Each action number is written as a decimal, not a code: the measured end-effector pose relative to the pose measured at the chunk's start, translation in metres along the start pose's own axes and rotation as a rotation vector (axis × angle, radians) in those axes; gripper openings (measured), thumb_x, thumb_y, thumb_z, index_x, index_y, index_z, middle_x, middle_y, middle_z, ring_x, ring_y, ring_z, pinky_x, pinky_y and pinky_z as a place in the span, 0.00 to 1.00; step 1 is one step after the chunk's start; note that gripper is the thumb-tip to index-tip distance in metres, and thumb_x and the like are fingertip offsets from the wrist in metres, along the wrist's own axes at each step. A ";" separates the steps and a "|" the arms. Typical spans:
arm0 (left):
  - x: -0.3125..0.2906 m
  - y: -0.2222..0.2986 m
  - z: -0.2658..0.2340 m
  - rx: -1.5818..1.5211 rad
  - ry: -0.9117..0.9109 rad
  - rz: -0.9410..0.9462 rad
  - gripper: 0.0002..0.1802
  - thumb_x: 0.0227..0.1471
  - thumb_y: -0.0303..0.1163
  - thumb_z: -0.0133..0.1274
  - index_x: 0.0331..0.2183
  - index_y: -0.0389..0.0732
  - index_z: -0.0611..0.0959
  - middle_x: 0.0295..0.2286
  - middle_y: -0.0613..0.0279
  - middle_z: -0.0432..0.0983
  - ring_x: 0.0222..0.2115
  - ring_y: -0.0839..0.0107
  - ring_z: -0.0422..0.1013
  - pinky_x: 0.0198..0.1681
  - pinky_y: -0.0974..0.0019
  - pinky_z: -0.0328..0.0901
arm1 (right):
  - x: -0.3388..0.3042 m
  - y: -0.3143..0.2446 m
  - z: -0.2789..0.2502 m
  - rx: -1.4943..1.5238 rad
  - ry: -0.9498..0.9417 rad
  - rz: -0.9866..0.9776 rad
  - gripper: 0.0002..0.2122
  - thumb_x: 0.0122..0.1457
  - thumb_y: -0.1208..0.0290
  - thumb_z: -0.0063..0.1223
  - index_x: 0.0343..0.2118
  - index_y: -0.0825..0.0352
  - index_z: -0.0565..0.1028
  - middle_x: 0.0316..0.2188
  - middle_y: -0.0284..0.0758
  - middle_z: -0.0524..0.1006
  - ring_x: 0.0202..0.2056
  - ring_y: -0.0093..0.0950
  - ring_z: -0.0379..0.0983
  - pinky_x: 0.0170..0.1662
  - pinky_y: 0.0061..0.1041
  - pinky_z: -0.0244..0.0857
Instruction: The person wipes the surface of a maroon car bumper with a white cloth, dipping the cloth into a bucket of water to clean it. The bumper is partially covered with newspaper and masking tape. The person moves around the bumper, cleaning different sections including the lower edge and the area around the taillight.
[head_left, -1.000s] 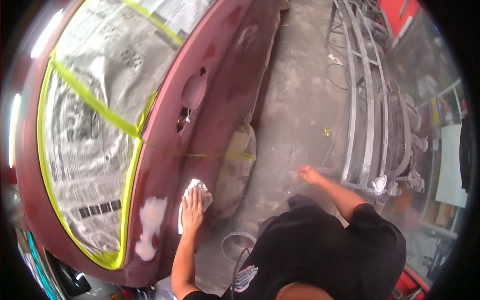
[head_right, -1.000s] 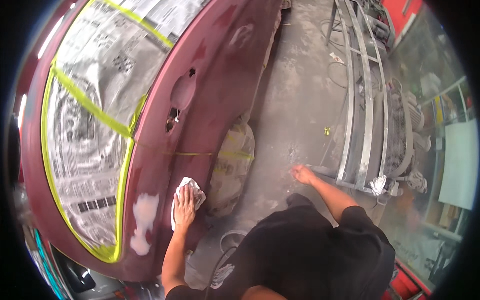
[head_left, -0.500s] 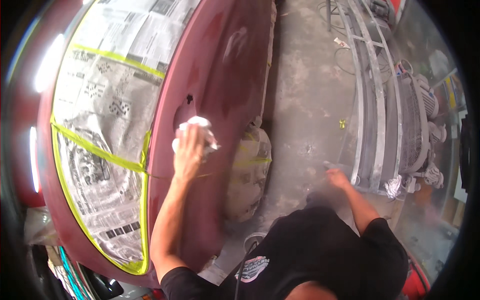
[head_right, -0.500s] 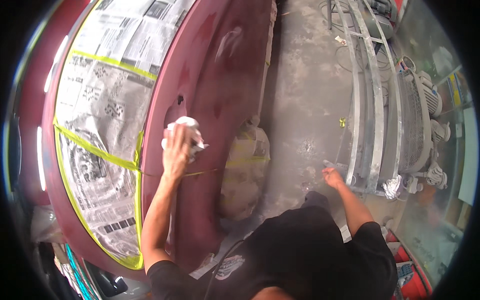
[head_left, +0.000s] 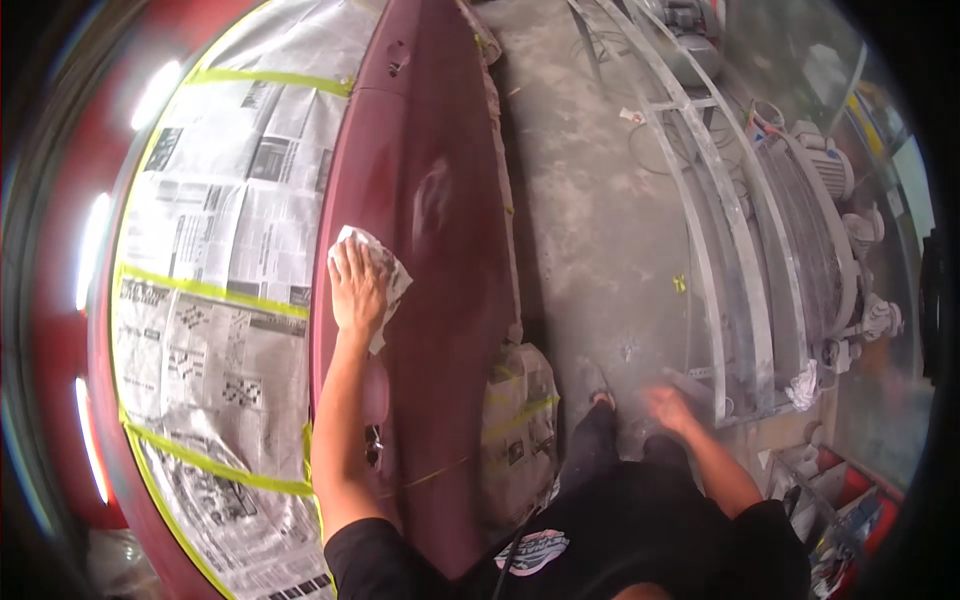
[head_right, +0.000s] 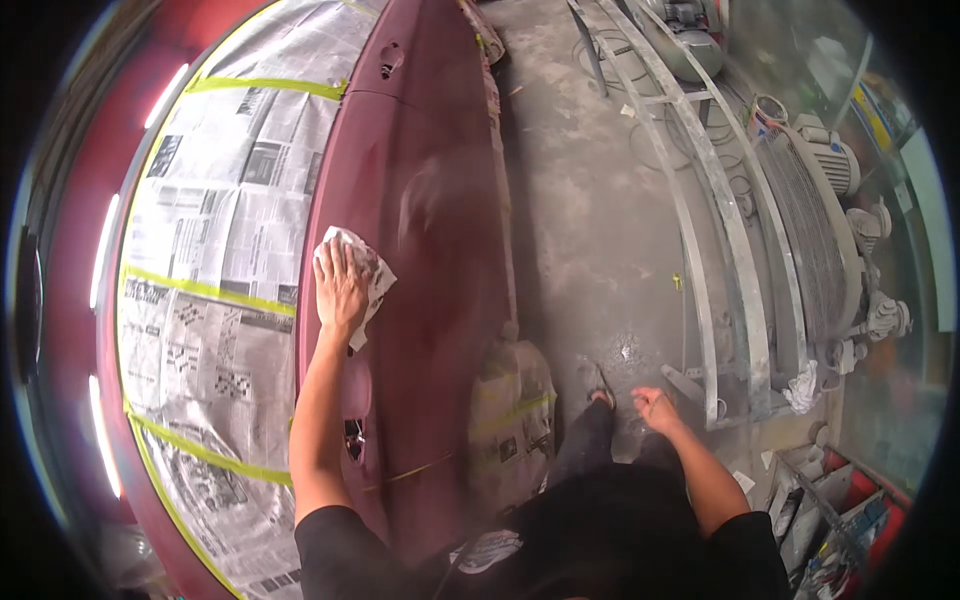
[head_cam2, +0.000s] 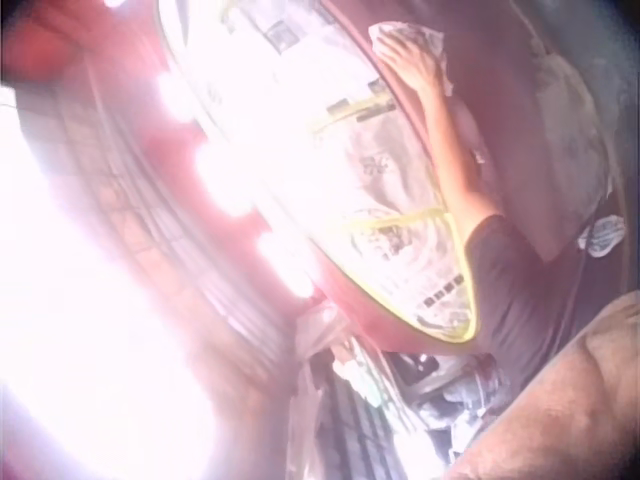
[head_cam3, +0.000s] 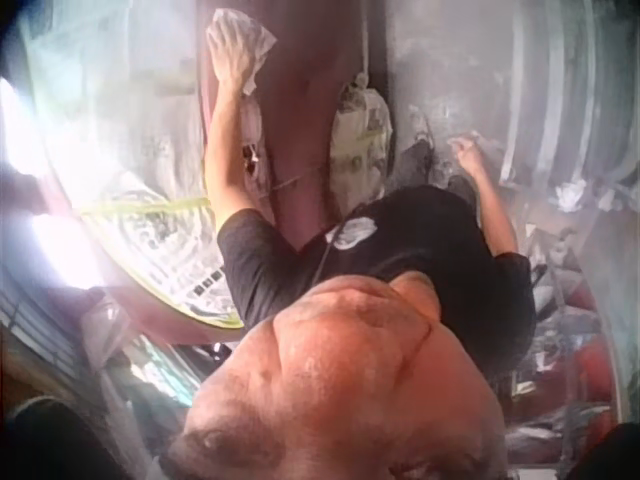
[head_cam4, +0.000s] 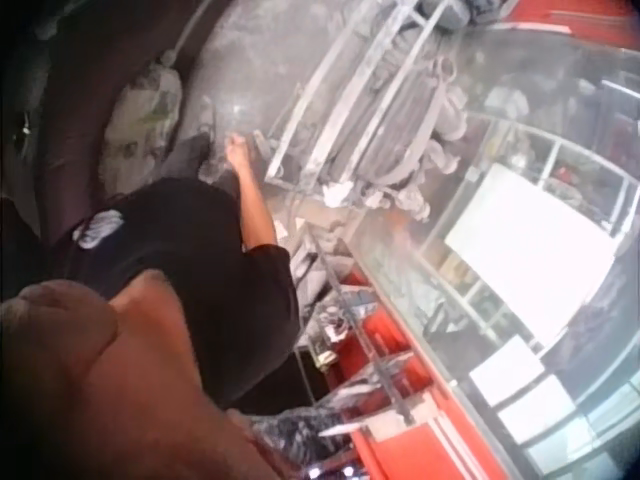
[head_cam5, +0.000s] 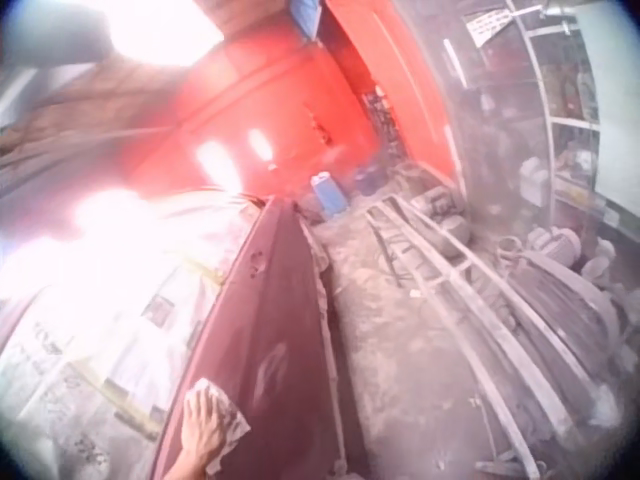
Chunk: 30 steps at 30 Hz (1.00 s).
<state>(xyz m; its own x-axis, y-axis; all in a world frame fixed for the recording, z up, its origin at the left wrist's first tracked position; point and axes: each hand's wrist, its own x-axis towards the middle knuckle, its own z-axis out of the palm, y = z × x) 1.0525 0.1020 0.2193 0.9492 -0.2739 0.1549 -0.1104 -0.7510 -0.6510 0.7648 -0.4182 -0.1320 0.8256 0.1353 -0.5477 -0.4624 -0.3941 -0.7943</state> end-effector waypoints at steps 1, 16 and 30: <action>0.020 -0.001 0.010 0.001 -0.006 0.024 0.35 0.67 0.48 0.38 0.65 0.32 0.65 0.68 0.42 0.52 0.70 0.46 0.46 0.72 0.44 0.42 | -0.002 -0.005 0.002 0.044 0.008 0.024 0.15 0.60 0.73 0.50 0.48 0.67 0.81 0.28 0.41 0.83 0.30 0.27 0.80 0.37 0.29 0.74; 0.248 0.116 0.187 0.151 -0.145 0.463 0.24 0.57 0.40 0.51 0.53 0.43 0.83 0.62 0.53 0.66 0.67 0.55 0.51 0.68 0.46 0.47 | 0.042 -0.011 -0.005 0.217 0.350 0.111 0.14 0.66 0.71 0.51 0.51 0.70 0.78 0.29 0.35 0.81 0.29 0.24 0.77 0.36 0.23 0.74; -0.156 0.284 0.183 -0.884 -0.987 0.367 0.17 0.61 0.32 0.46 0.47 0.45 0.85 0.54 0.49 0.76 0.59 0.56 0.68 0.62 0.51 0.60 | 0.058 -0.069 -0.045 0.398 -0.023 0.133 0.18 0.69 0.63 0.49 0.57 0.66 0.75 0.40 0.36 0.82 0.38 0.25 0.80 0.41 0.26 0.74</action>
<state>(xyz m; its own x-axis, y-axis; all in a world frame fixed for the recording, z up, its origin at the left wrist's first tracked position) 0.9274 0.0417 -0.1255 0.5974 -0.2802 -0.7514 -0.1944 -0.9596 0.2033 0.8587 -0.4241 -0.0970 0.7449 0.1289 -0.6546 -0.6571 -0.0281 -0.7533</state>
